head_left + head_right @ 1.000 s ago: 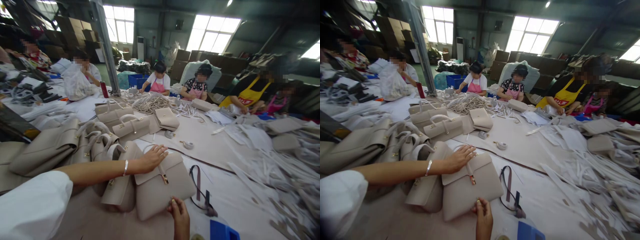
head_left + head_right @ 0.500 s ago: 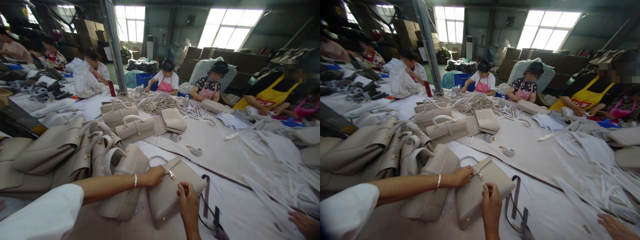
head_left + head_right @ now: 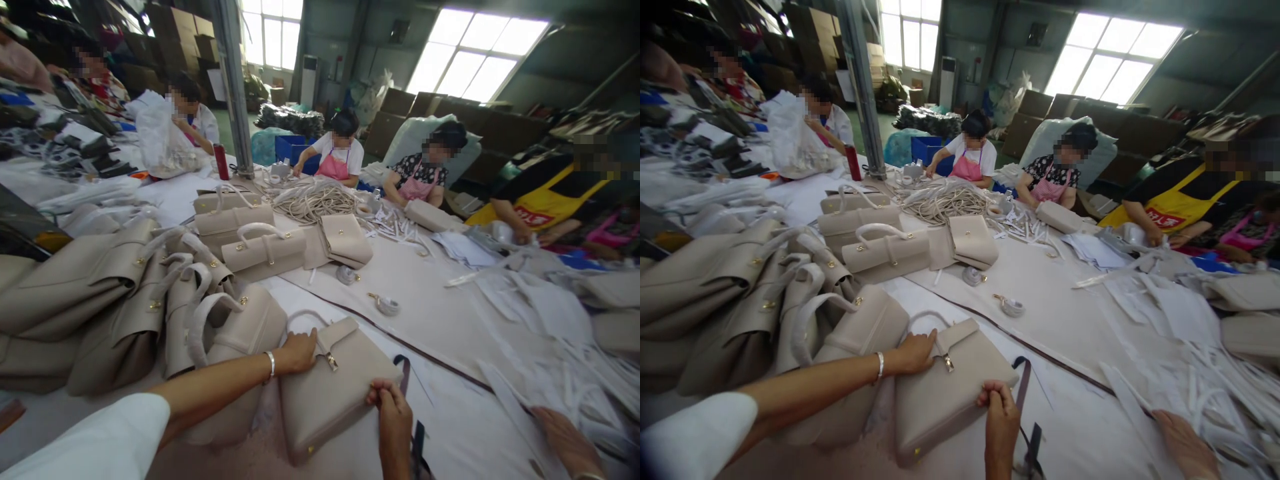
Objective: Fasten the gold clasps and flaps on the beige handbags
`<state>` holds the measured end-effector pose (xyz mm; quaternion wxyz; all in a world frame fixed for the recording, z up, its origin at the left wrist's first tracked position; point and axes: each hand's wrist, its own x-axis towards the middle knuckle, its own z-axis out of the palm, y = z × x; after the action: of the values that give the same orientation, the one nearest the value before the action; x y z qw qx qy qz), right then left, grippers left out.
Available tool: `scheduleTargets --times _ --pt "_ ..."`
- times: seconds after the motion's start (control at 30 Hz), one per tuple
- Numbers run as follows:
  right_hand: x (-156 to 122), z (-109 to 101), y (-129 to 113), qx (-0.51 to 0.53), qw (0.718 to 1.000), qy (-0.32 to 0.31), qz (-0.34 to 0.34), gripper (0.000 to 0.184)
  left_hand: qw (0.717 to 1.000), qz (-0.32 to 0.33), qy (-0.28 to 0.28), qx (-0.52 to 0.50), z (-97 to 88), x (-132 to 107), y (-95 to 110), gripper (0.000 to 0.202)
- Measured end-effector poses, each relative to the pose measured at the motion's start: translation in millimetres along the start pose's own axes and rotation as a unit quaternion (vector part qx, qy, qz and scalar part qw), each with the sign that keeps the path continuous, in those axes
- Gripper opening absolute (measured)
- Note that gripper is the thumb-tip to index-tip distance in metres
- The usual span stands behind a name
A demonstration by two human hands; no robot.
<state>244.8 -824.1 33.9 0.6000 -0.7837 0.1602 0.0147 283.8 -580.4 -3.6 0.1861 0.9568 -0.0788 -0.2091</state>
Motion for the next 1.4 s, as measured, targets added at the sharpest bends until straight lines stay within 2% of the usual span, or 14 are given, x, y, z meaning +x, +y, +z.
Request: scheduleTargets --times 0.1,0.17,0.27,0.4,0.47,0.57,0.7,0.8,0.97,1.13,1.27,1.4 --pt "-7 -3 -5 -0.052 0.999 0.008 -0.003 0.026 1.0 0.011 0.007 0.005 -9.2 -3 1 0.053" --pt "-12 -8 -11 -0.113 0.993 0.02 0.0 0.03 1.0 0.02 0.02 0.007 -21.0 -12 10 0.048" --pt "-24 -16 -22 -0.149 0.988 0.025 -0.004 0.035 0.998 0.044 0.047 0.011 -42.6 -36 34 0.058" --pt "-57 -19 -35 -0.09 0.996 -0.016 -0.025 0.044 0.995 0.073 0.054 0.043 -72.9 -89 68 0.084" --pt "-82 -17 -38 -0.043 0.998 -0.033 -0.028 0.046 0.995 0.071 0.04 0.06 -85.3 -124 76 0.086" --pt "-124 -12 -38 0.019 0.998 -0.057 -0.035 0.043 0.995 0.063 0.003 0.074 -94.6 -183 77 0.082" --pt "-178 1 -29 0.047 0.993 -0.102 -0.034 0.039 0.994 0.046 -0.053 0.082 -88.6 -252 67 0.076" --pt "-210 16 -22 0.013 0.992 -0.119 -0.032 0.039 0.993 0.025 -0.061 0.098 -76.2 -281 54 0.078" --pt "-254 41 -4 -0.083 0.984 -0.152 -0.047 0.036 0.987 0.093 -0.062 0.117 -45.6 -293 26 0.07" --pt "-300 60 21 -0.145 0.977 -0.116 -0.108 0.03 0.975 0.179 -0.014 0.127 -17.6 -304 -6 0.067" --pt "-321 73 25 -0.205 0.955 -0.081 -0.197 0.025 0.966 0.225 -0.019 0.127 -20.0 -315 -20 0.067" --pt "-326 79 21 -0.316 0.894 -0.084 -0.305 0.022 0.959 0.254 -0.023 0.124 -24.5 -319 -27 0.069"
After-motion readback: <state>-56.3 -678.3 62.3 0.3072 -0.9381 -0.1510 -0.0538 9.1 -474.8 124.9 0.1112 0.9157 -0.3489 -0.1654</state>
